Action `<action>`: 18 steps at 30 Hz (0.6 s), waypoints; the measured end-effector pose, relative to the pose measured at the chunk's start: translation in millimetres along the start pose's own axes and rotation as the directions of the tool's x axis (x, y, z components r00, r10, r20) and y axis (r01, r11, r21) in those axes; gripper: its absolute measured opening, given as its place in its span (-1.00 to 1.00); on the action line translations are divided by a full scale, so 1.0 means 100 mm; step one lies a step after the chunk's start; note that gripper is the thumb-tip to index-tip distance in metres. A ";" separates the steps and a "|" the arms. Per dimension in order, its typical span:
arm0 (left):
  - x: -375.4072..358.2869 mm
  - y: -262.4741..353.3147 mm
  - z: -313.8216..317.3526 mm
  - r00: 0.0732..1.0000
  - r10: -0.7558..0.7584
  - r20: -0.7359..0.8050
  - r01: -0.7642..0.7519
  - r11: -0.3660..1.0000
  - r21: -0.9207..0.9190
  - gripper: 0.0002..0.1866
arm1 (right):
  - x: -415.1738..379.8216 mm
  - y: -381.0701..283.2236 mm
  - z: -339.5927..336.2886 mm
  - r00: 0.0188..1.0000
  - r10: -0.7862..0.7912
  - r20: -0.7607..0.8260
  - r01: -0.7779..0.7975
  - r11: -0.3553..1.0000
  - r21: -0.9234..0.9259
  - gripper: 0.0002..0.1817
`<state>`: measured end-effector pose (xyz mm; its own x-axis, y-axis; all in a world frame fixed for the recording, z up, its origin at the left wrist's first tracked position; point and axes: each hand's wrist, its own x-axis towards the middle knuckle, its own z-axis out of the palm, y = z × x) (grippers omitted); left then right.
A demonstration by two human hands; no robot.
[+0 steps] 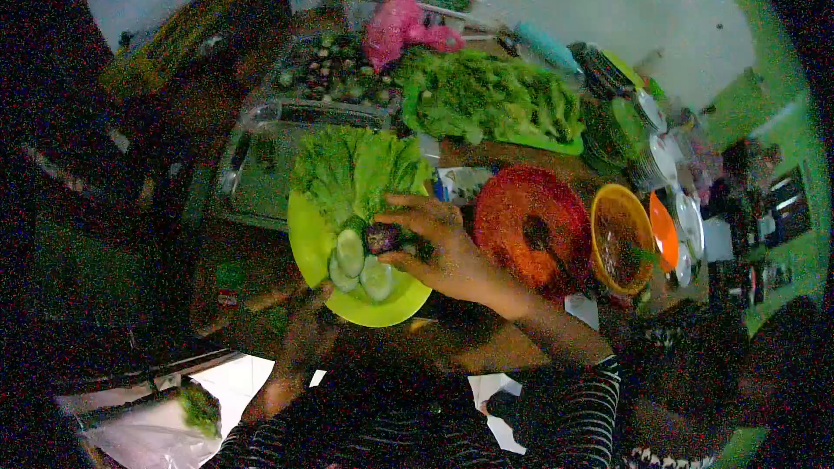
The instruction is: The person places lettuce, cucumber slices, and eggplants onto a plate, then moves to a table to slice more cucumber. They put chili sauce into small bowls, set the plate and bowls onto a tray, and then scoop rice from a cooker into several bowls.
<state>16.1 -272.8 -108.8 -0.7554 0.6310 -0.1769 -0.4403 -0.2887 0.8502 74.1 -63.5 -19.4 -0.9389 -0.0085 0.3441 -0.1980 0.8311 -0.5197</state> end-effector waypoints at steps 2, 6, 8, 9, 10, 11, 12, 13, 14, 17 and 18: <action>-0.06 0.00 0.01 0.985 -0.175 0.008 0.171 0.948 -0.267 -0.66 | -0.13 -0.07 0.02 0.998 0.058 0.002 -0.058 0.998 0.006 -0.46; -0.18 -0.06 -0.05 0.972 -0.234 0.028 0.235 0.954 -0.184 -0.59 | -0.35 -0.18 0.05 0.993 0.120 -0.020 -0.120 0.992 -0.032 -0.44; -0.29 -0.09 -0.02 0.964 -0.265 0.002 0.260 0.945 -0.197 -0.57 | -0.47 -0.27 0.07 0.989 0.145 -0.037 -0.146 0.989 -0.021 -0.44; -0.34 -0.11 -0.02 0.962 -0.273 -0.018 0.264 0.943 -0.203 -0.58 | -0.53 -0.34 0.09 0.986 0.159 -0.052 -0.160 0.987 -0.015 -0.45; -0.39 -0.12 -0.02 0.960 -0.278 -0.038 0.264 0.941 -0.209 -0.58 | -0.58 -0.41 0.09 0.983 0.170 -0.069 -0.171 0.985 -0.010 -0.46; -0.45 -0.12 -0.03 0.968 -0.250 -0.001 0.244 0.944 -0.220 -0.60 | -0.63 -0.48 0.11 0.978 0.167 -0.125 -0.166 0.986 0.019 -0.48; -0.54 -0.11 -0.05 0.974 -0.225 0.034 0.226 0.946 -0.232 -0.61 | -0.68 -0.55 0.14 0.969 0.167 -0.180 -0.160 0.986 0.050 -0.50; -0.65 -0.11 -0.07 0.978 -0.200 0.066 0.210 0.947 -0.244 -0.62 | -0.75 -0.64 0.15 0.958 0.169 -0.233 -0.154 0.985 0.083 -0.52; -0.78 -0.03 0.00 0.975 -0.220 0.030 0.221 0.945 -0.241 -0.62 | -0.80 -0.69 0.08 0.943 0.181 -0.279 -0.142 0.978 0.156 -0.56; -1.04 0.02 0.12 0.982 -0.183 0.053 0.191 0.951 -0.243 -0.61 | -1.02 -0.82 -0.09 0.874 0.225 -0.431 -0.076 0.939 0.336 -0.64; -1.14 -0.02 0.12 0.984 -0.137 0.115 0.161 0.956 -0.244 -0.62 | -1.14 -0.90 -0.11 0.841 0.264 -0.473 -0.054 0.910 0.412 -0.67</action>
<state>108.8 -335.7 -84.2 -0.6273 0.7430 -0.2335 -0.6614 -0.3499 0.6634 202.3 -130.9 -3.0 -0.7085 0.4749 0.5220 -0.2456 0.5275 -0.8133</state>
